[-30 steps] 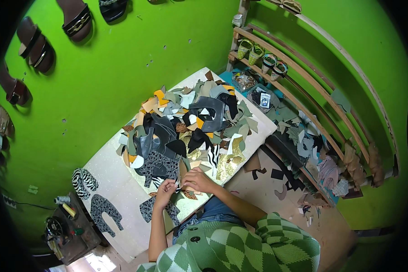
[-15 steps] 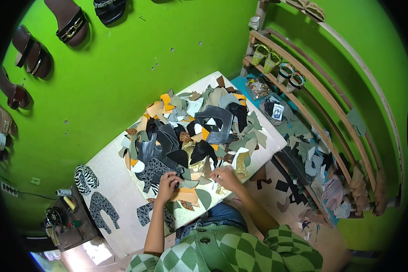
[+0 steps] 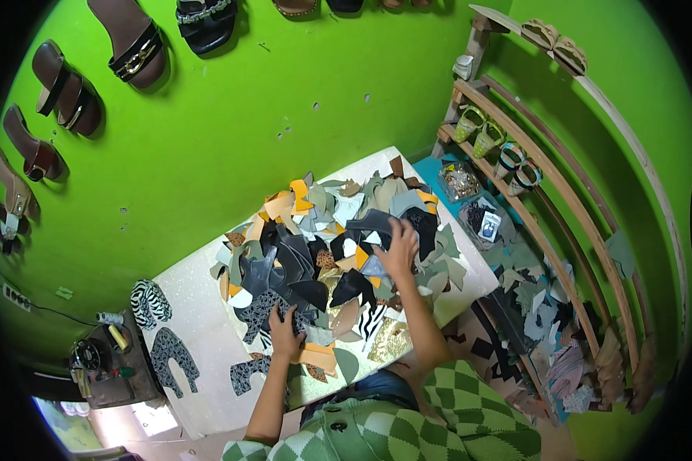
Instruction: Sorting and inspecting various cut leather and fabric pieces for shoe assembly.
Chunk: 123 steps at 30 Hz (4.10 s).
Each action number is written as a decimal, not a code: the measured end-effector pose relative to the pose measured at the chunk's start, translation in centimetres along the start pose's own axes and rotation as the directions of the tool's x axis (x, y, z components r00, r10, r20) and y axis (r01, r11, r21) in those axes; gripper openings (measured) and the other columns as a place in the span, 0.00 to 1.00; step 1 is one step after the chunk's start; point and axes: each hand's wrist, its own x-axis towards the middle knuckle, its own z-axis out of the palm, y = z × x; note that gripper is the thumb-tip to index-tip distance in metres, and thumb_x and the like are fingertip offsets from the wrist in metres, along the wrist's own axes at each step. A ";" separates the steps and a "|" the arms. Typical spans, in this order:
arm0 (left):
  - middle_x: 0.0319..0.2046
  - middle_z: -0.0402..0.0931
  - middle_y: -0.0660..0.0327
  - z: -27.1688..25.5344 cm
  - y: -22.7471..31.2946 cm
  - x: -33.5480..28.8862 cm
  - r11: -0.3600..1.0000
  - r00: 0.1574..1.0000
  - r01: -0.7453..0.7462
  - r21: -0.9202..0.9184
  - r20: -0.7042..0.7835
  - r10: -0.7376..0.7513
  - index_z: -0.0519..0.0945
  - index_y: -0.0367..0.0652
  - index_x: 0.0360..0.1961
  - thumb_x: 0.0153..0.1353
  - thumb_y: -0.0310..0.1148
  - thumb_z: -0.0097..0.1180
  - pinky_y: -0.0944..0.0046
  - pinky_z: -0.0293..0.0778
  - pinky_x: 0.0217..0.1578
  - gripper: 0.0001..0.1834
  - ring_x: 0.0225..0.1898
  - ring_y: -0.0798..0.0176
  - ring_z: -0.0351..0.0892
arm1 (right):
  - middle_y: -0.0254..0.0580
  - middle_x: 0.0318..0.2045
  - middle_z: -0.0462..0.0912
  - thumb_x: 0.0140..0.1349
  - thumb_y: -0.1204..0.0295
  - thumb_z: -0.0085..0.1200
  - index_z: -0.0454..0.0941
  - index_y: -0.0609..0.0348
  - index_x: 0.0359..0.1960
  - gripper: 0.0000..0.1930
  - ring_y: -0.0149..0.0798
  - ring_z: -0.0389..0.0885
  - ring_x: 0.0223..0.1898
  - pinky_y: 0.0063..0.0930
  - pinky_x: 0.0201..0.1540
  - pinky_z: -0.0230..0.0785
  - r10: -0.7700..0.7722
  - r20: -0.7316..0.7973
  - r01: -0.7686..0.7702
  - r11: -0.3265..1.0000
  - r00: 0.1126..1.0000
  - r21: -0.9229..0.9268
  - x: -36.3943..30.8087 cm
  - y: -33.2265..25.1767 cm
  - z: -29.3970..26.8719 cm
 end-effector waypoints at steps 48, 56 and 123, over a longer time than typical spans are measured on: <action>0.63 0.47 0.44 1.1 0.4 0.6 0.995 0.996 0.085 -0.050 0.006 -0.085 0.65 0.50 0.55 0.35 0.18 0.65 0.52 0.53 0.62 0.42 0.64 0.37 0.46 | 0.47 0.38 0.79 0.43 0.67 0.65 0.78 0.57 0.42 0.21 0.43 0.78 0.40 0.31 0.43 0.68 -0.365 0.865 0.292 0.917 0.346 0.270 1.9 6.3 -2.4; 0.64 0.47 0.44 1.4 1.0 0.9 0.994 0.996 0.093 -0.058 0.014 -0.093 0.65 0.50 0.55 0.35 0.18 0.65 0.53 0.54 0.62 0.41 0.65 0.38 0.47 | 0.43 0.46 0.72 0.46 0.62 0.65 0.75 0.53 0.46 0.24 0.45 0.72 0.48 0.32 0.49 0.67 -0.503 0.599 0.314 0.862 0.623 0.397 8.2 4.8 1.4; 0.48 0.67 0.50 -9.0 -26.7 -14.2 0.983 0.992 0.112 -0.148 0.066 -0.104 0.68 0.44 0.53 0.39 0.38 0.69 0.56 0.63 0.53 0.37 0.52 0.47 0.64 | 0.33 0.22 0.74 0.58 0.69 0.57 0.68 0.63 0.37 0.13 0.27 0.75 0.24 0.17 0.26 0.71 0.064 0.749 -0.680 0.475 0.659 0.558 -25.8 -22.7 13.1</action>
